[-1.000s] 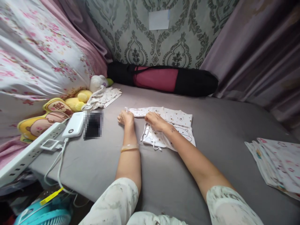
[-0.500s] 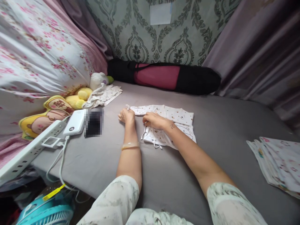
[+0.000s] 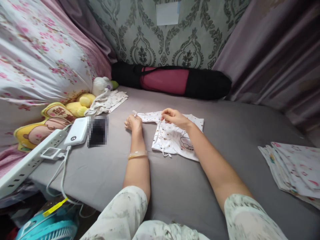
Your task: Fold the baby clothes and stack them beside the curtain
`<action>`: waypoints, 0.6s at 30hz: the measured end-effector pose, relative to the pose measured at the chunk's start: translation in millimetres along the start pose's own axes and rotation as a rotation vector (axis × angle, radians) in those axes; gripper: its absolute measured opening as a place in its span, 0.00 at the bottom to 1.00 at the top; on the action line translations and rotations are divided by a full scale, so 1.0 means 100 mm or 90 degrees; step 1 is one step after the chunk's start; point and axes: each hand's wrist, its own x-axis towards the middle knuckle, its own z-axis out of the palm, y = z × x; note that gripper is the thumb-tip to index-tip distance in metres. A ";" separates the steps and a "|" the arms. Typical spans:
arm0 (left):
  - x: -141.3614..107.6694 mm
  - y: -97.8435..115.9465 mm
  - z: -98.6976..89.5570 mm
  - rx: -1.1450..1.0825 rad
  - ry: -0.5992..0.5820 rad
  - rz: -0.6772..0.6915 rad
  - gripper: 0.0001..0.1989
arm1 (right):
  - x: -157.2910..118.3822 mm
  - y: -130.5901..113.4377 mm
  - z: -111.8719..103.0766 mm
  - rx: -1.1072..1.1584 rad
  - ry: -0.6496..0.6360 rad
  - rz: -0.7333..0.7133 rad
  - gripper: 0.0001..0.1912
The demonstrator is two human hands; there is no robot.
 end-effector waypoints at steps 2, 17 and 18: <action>-0.01 0.01 0.00 -0.005 -0.001 -0.001 0.10 | -0.10 0.03 -0.20 0.109 0.053 0.034 0.11; 0.00 0.08 -0.10 -0.080 -0.035 -0.010 0.12 | -0.31 0.14 0.43 -0.665 0.034 -0.026 0.13; 0.00 0.08 -0.10 -0.081 -0.039 -0.006 0.12 | -0.31 0.14 0.48 -0.680 0.017 -0.029 0.13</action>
